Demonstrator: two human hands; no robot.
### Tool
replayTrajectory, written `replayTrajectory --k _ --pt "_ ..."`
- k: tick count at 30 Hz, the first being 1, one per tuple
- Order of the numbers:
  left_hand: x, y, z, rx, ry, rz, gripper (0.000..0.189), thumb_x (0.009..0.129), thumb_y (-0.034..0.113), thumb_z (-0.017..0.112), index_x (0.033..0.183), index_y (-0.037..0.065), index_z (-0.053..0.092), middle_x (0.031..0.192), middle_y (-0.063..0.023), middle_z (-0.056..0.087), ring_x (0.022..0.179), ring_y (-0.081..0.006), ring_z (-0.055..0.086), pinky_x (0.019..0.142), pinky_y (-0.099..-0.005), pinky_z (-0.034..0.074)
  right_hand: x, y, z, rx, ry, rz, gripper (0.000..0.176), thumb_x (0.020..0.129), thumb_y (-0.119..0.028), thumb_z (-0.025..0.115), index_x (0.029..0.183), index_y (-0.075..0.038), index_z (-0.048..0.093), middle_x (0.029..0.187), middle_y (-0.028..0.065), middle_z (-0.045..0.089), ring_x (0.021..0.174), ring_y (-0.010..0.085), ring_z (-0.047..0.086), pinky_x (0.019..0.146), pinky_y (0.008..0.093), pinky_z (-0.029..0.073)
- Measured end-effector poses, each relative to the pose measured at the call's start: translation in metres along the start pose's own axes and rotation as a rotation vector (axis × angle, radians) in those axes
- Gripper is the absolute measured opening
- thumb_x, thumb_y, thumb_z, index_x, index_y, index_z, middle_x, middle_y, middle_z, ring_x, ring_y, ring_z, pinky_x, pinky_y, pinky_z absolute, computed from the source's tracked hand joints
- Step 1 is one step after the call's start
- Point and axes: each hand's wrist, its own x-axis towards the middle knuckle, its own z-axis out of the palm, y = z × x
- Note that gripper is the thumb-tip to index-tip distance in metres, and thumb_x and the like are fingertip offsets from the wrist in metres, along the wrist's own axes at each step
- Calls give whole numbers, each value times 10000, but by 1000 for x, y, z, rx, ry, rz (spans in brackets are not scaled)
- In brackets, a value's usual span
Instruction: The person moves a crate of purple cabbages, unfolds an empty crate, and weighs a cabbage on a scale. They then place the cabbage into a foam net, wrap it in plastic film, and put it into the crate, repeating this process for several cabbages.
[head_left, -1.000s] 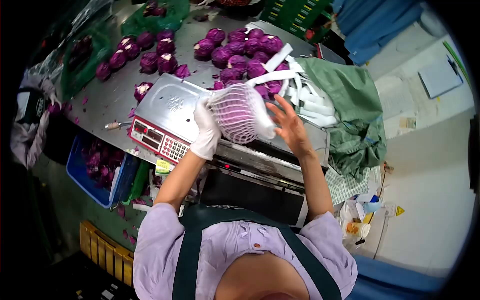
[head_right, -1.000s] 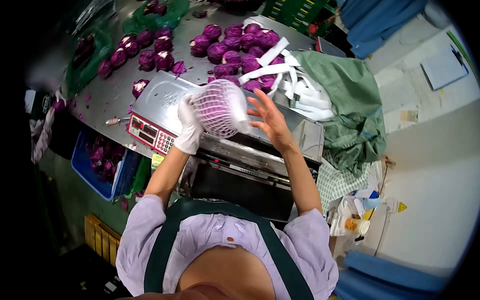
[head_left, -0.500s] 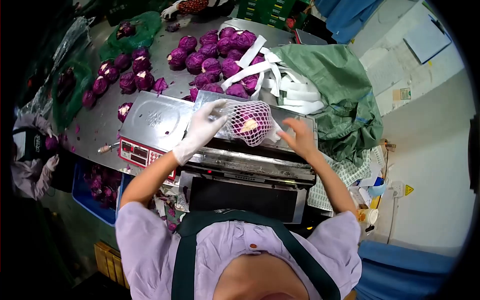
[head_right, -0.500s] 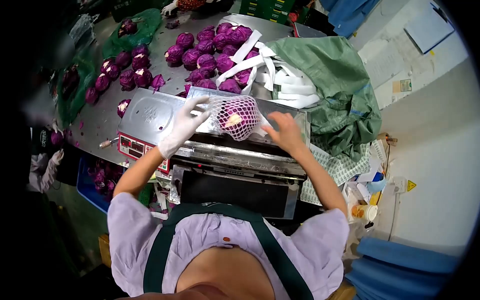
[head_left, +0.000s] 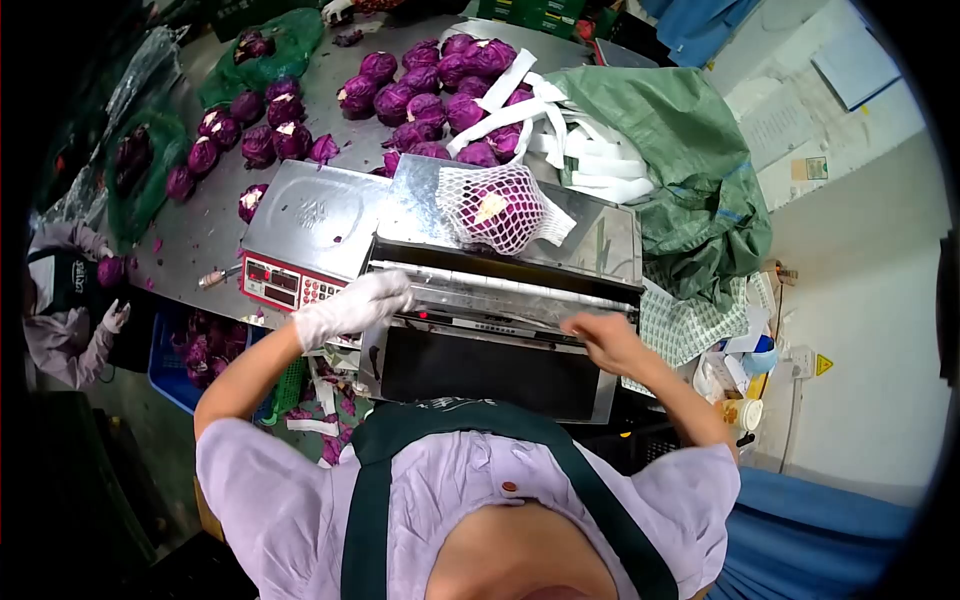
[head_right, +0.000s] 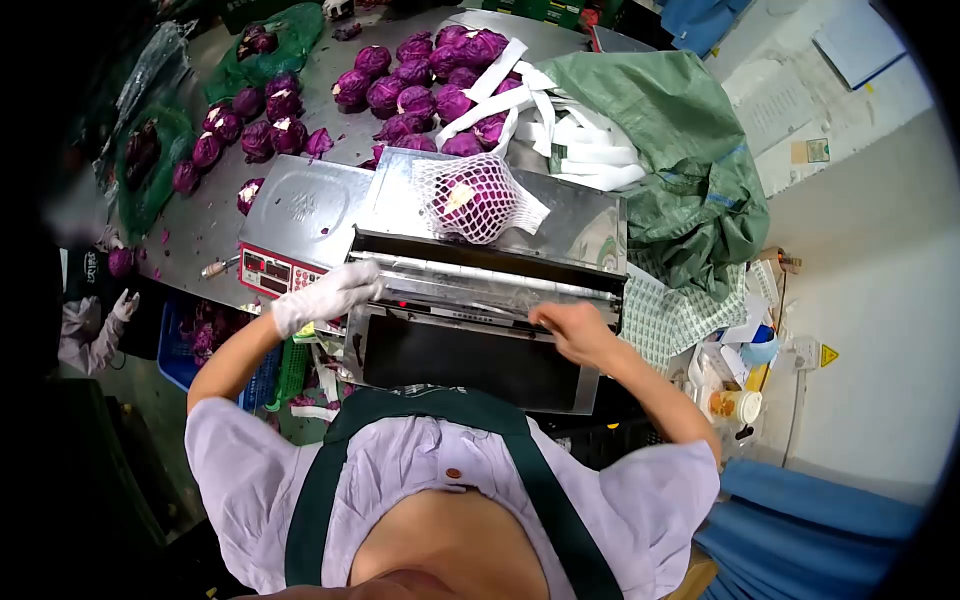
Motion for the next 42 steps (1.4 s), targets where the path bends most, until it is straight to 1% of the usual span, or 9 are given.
replayTrajectory --k 6,9,13,15,25,27,31,35,42 --pt "-38 83 -71 -140 144 499 134 820 154 543 799 22 553 812 -56 544 844 -133 521 753 -284 426 6 -84 -129 583 412 -33 53 826 23 527 849 35 572 717 120 629 469 107 549 415 211 452" --pt "30 107 -82 -161 335 727 393 737 216 651 1049 6 537 1059 -127 538 1052 -204 488 904 -327 403 88 -23 -133 492 590 -80 169 876 -66 483 996 40 537 1053 169 586 903 204 593 836 311 459" --pt "150 33 -69 298 67 367 1067 484 238 849 1343 59 241 1303 -143 378 1220 -269 355 1063 -365 247 147 87 -52 2 -5 315 923 661 -438 727 1330 4 270 1375 198 315 1246 295 361 1040 379 282" --pt "172 -2 -44 296 54 590 1176 415 234 877 1355 42 197 1316 -143 372 1238 -263 338 1062 -354 252 144 101 -2 53 -99 181 1201 459 -529 806 1359 1 214 1345 213 353 1242 305 367 1042 389 277" --pt "109 13 12 -683 8 369 752 666 104 759 1298 6 363 1187 -69 530 1046 -141 513 929 -287 414 98 29 18 864 144 448 1123 446 -386 852 1332 14 290 1222 145 498 1109 240 492 960 347 380" --pt "52 24 40 -371 -79 354 733 785 398 625 1335 20 322 1198 -146 518 1078 -227 516 931 -342 425 55 9 31 756 -39 341 990 497 -361 841 1291 -12 365 1160 105 535 1053 189 514 929 325 402" --pt "-8 24 73 -710 -398 -518 753 807 617 458 1277 30 420 1125 -149 568 1020 -183 559 911 -302 428 -16 -17 103 1479 -357 770 635 819 -573 460 1150 -33 497 1022 101 609 816 170 623 581 262 532" --pt "-1 -15 90 -822 -543 -373 761 805 629 445 1271 28 425 1118 -161 570 1004 -204 569 892 -319 436 -10 -20 121 1328 -457 956 814 795 -720 213 1005 -24 579 749 141 643 617 196 637 461 202 493" --pt "-20 -66 109 -483 -299 -277 778 802 651 422 1262 23 435 1107 -182 574 974 -241 589 859 -349 451 -73 -55 111 953 -22 766 489 859 -459 511 850 15 627 698 50 608 614 115 554 563 213 445"
